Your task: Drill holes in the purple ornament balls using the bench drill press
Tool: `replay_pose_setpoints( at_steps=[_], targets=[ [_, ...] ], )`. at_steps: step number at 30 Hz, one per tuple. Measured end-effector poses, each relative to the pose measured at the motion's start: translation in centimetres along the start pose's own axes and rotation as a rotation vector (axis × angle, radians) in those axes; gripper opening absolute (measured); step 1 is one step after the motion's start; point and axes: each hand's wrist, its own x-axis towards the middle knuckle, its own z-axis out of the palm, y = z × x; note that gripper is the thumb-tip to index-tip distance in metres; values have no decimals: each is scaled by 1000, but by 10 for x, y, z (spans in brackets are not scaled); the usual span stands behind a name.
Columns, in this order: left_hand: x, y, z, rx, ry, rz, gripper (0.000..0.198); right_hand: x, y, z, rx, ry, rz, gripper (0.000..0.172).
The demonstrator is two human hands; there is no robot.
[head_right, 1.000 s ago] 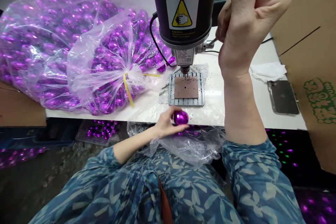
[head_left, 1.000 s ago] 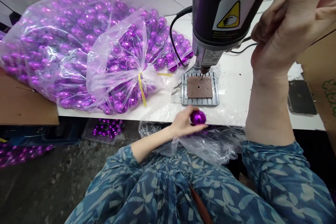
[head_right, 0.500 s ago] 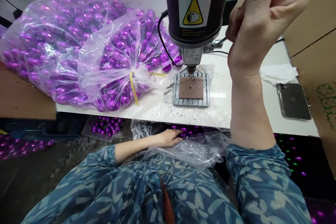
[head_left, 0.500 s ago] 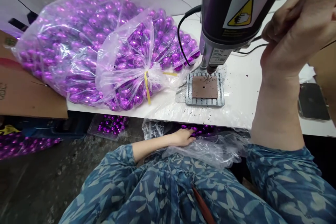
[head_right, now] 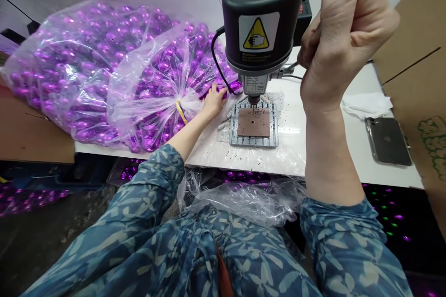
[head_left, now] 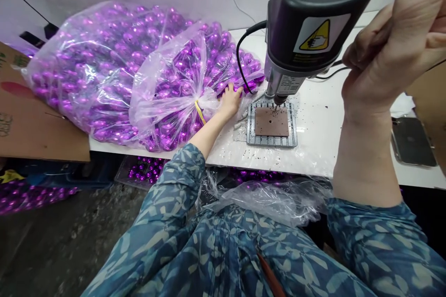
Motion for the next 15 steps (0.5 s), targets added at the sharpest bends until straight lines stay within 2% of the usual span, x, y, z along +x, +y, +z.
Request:
replay_pose_setpoints(
  at_steps=[3, 6, 8, 11, 13, 15],
  targets=[
    [2, -9, -1, -126, 22, -2, 24, -1, -3, 1, -46, -24, 4, 82],
    [-14, -7, -17, -294, -5, -52, 23, -1, -4, 1, -44, -25, 26, 86],
    [-32, -2, -30, -498, -92, -130, 31, -1, -2, 0, -7, 1, 0, 86],
    [-62, 6, -46, -706, -223, -210, 50, -1, 4, -2, 18, -1, -6, 73],
    [-81, 11, -51, -741, -298, -181, 53, -1, 6, -4, 14, 0, 11, 65],
    [-96, 14, -49, -750, -375, -129, 61, -1, 6, -4, -22, 12, 4, 65]
  ],
)
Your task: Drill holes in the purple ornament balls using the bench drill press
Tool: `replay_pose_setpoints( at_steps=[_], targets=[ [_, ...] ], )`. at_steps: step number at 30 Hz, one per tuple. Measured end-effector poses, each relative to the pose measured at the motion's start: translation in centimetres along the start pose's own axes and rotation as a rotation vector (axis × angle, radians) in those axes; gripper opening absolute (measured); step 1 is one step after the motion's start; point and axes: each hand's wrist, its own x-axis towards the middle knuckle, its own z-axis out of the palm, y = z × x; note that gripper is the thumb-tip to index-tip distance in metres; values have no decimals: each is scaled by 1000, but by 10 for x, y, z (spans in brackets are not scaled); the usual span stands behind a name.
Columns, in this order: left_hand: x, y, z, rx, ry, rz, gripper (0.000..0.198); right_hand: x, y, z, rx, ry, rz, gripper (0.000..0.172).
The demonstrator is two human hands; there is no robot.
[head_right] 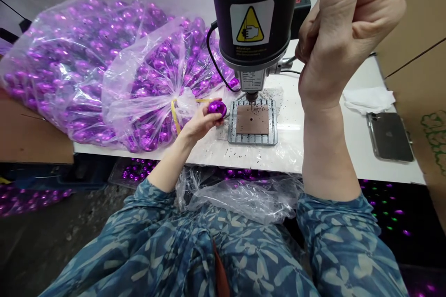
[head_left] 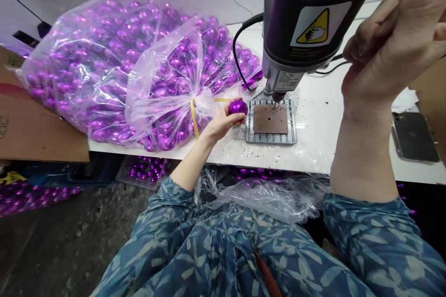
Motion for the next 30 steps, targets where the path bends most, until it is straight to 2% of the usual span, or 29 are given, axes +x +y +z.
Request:
replay_pose_setpoints(
  at_steps=[3, 8, 10, 15, 21, 25, 30],
  targets=[
    [-6, -10, 16, -2, -40, 21, 73, -1, -2, 0, -104, -27, -5, 71],
    [9, -28, 41, 49, 33, 72, 57, -1, -6, 2, -132, -46, -28, 74],
    [18, -33, 47, 58, 36, 99, 58, -1, -9, 3, -96, -49, -32, 72],
    [34, -42, 56, 115, 25, 124, 64, -2, -14, 2, -120, -81, 8, 76],
    [39, -53, 63, 282, 103, 175, 68, -3, -12, 1, -103, -58, 11, 74],
    [37, -49, 67, 434, 129, 235, 66, -2, -9, 0, -104, -65, -6, 70],
    [33, -43, 72, 479, 104, 281, 63, -1, -7, -2, -41, -73, -13, 70]
  ],
)
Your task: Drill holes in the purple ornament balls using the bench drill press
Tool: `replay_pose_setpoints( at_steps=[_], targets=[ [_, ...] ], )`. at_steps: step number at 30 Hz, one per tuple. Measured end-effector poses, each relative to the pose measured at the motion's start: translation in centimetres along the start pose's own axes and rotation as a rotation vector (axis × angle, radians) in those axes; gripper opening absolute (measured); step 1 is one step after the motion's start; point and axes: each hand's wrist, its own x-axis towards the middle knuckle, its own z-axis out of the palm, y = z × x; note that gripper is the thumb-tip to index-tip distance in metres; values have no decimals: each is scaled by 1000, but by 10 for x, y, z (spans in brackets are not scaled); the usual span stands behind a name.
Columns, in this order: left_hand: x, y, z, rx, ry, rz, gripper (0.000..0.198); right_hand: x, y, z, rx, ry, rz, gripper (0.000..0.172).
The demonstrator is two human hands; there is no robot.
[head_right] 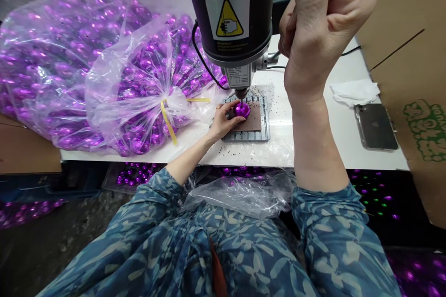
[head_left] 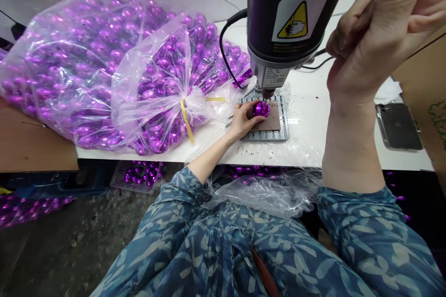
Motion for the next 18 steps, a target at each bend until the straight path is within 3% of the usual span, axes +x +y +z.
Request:
replay_pose_setpoints(
  at_steps=[11, 18],
  targets=[
    [6, -6, -4, -66, -28, -36, 60, 1, 6, 0, -47, -20, -32, 67],
    [2, 8, 2, 13, -22, 81, 57, 0, 7, -1, -9, -12, -27, 66]
  ],
)
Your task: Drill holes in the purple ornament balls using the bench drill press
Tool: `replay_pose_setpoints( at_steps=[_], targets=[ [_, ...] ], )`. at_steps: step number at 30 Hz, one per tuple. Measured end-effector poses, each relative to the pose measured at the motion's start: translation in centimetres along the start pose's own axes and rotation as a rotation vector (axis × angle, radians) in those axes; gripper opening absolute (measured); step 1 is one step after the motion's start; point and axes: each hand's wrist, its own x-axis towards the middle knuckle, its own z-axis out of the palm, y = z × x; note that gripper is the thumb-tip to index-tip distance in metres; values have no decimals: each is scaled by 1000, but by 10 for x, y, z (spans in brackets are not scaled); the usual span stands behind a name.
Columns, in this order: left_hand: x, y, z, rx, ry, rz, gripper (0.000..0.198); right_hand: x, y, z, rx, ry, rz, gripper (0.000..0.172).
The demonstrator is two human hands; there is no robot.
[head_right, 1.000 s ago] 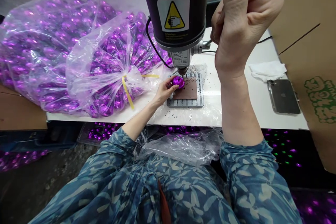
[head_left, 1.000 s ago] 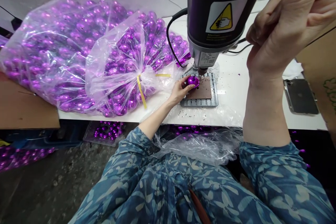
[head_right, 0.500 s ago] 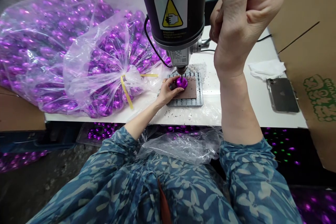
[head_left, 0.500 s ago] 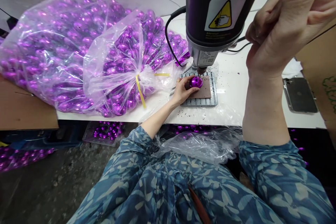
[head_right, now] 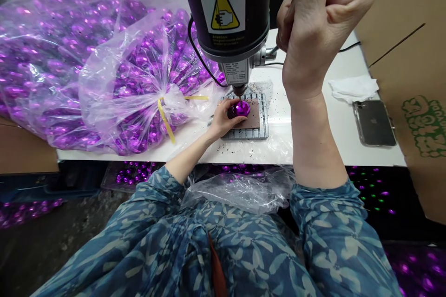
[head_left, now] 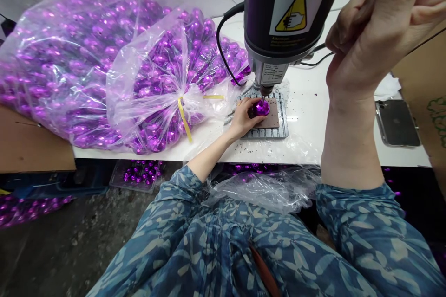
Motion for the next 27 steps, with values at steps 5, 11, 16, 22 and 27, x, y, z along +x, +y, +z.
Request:
replay_pose_setpoints(
  at_steps=[5, 11, 16, 22, 27],
  targets=[
    [-7, 1, 10, -144, -11, -14, 58, 0, -5, -1, 15, -19, 6, 64],
    [-11, -7, 18, -256, 13, -50, 62, 0, -11, -4, -25, -53, 37, 57],
    [-11, -7, 19, -272, 12, -63, 60, -13, -10, -8, -28, -11, -49, 61],
    [-11, -6, 18, -296, 4, -62, 61, -37, -7, -18, -25, 9, -122, 70],
    [-11, -8, 18, -308, 0, -60, 61, -49, -2, -21, 9, 84, -156, 74]
  ],
)
